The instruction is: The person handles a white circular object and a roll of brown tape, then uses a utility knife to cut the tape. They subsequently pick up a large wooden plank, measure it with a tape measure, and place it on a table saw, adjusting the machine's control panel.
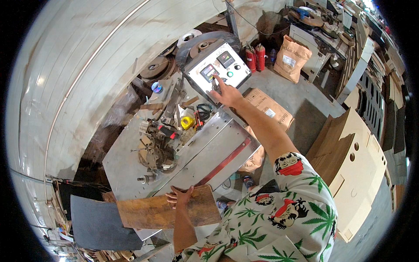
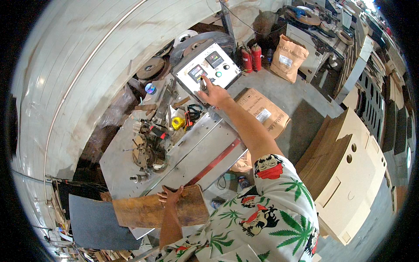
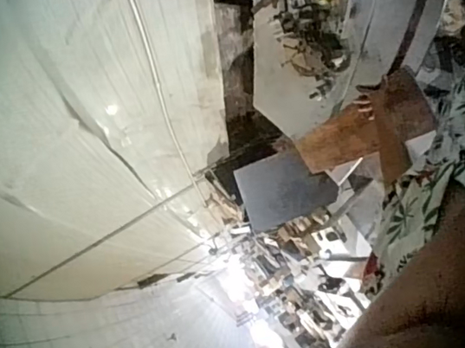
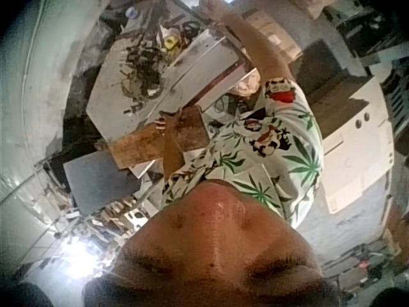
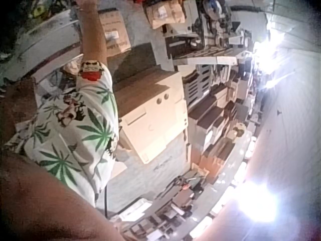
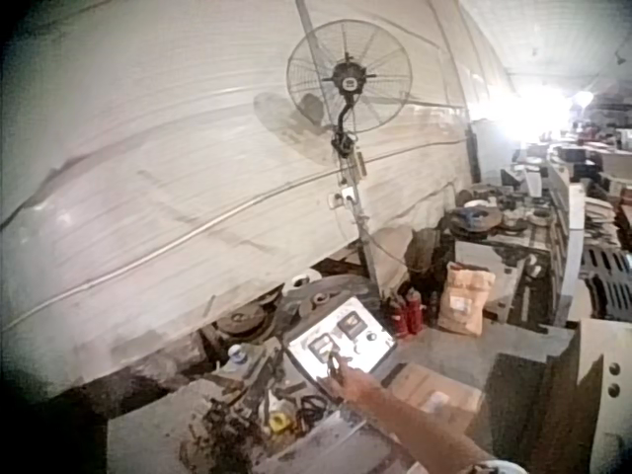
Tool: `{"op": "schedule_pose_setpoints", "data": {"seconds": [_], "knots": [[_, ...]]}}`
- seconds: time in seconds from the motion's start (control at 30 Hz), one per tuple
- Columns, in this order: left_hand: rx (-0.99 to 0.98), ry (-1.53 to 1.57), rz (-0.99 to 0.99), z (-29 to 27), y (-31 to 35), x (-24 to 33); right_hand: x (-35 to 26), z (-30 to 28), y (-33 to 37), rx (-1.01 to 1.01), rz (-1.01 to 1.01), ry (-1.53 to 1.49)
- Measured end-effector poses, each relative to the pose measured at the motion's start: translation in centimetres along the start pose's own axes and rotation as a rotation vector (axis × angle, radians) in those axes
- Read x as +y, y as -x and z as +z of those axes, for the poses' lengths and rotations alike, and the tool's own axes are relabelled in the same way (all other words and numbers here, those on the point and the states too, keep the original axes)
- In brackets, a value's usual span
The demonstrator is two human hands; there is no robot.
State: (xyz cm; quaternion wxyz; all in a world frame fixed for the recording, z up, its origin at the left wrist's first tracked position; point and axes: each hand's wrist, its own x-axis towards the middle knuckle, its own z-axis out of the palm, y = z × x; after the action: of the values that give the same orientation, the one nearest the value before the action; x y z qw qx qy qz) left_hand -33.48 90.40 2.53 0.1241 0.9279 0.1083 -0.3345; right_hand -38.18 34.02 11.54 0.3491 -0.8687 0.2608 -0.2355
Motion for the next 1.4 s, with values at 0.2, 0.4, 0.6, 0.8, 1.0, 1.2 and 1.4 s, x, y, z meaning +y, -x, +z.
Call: {"op": "schedule_pose_setpoints", "data": {"seconds": [0.2,0.4,0.6,0.8,1.0,1.2,1.4], "knots": [[0.019,-0.025,-0.004,0.2,-0.4,-0.2,0.0,0.0,0.0,-0.024,0.037,0.024],[0.013,-0.003,0.024,0.3,-0.5,-0.5,0.0,0.0,-0.3,-0.024,0.028,0.045],[0.003,-0.001,0.030,0.1,0.0,-0.1,0.3,0.1,-0.5,-0.010,0.029,0.038],[-0.046,-0.014,0.009,-0.3,-0.1,-0.2,0.2,0.4,-0.6,-0.039,0.034,0.051],[-0.016,-0.023,0.024,-0.1,-0.1,-0.2,0.3,0.4,-0.4,0.016,0.014,0.043],[-0.048,-0.021,-0.013,-0.2,-0.2,-0.1,-0.5,0.1,-0.2,-0.003,0.034,0.037],[0.013,-0.040,0.006,0.5,-0.7,0.0,0.4,0.2,-0.4,0.017,0.035,0.064]]}}
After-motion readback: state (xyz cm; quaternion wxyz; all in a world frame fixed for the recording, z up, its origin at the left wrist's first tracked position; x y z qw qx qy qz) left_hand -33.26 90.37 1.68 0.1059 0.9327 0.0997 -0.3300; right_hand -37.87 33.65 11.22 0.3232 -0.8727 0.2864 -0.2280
